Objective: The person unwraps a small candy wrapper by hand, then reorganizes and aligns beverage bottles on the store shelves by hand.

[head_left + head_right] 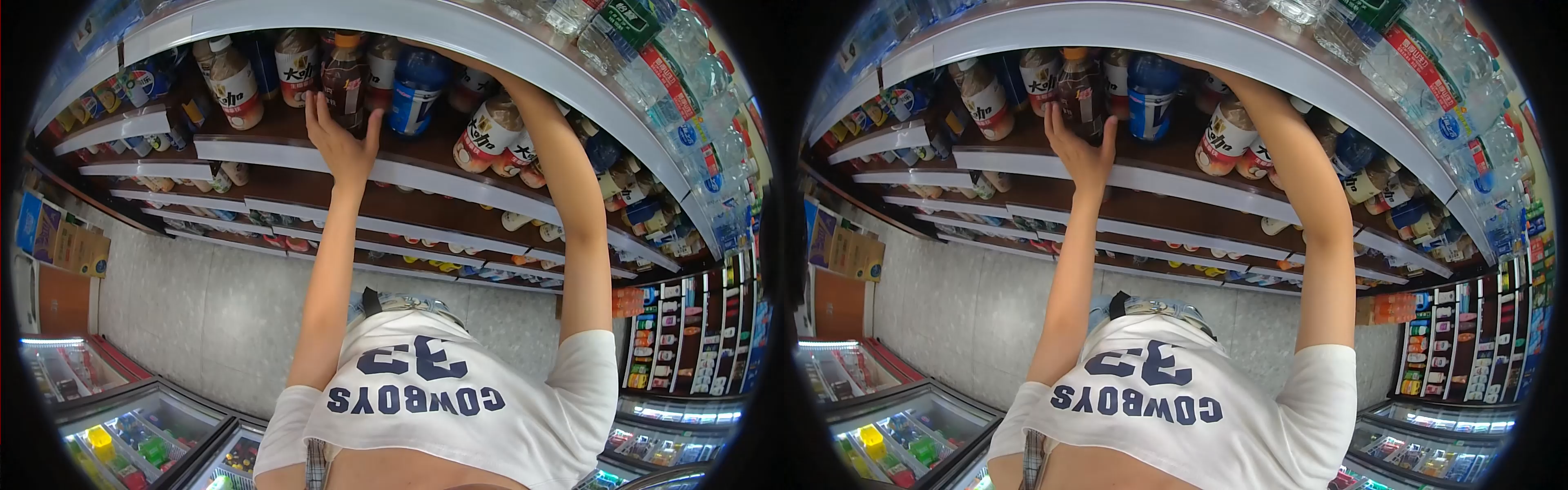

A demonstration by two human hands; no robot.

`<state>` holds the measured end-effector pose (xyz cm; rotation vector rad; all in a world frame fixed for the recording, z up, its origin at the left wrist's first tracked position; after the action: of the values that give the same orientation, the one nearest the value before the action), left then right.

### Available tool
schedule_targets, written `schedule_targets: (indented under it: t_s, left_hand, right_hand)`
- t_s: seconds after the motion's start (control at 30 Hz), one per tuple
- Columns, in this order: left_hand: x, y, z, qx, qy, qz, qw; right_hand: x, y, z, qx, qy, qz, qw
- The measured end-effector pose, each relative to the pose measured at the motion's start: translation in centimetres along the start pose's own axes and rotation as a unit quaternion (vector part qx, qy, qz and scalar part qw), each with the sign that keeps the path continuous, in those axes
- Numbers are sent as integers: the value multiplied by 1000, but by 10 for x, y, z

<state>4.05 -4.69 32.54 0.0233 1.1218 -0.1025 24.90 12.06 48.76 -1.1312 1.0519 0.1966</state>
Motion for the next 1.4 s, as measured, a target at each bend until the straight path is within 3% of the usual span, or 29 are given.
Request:
schedule_targets:
  t_s: [0.4, 0.5, 0.53, 0.93, 1.4]
  left_hand:
    - [23, 13, 63, 18, 54, -55, 997]
    - [35, 32, 45, 12, 30, -122, 992]
    - [36, 29, 46, -14, 70, -107, 992]
    - [39, 30, 48, -49, 57, -115, 990]
    - [42, 34, 45, -42, 61, -156, 985]
  right_hand:
    - [37, -29, 14, -22, 0, -54, 998]
    - [50, -44, 20, -26, 4, -62, 998]
    - [54, -50, 19, -28, 4, -64, 998]
    - [95, -87, 41, -22, 28, -83, 996]
    - [66, -54, 22, -20, 23, -97, 995]
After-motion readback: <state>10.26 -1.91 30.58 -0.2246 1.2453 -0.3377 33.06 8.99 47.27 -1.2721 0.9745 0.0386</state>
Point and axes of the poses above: each hand's wrist, its own x-axis away from the middle knuckle, its own y-axis out of the palm, z = x × y, the point moved 8 cm from there along -x, towards the middle knuckle, and after that the axes turned 5 degrees about y, right-handed, at the moved point
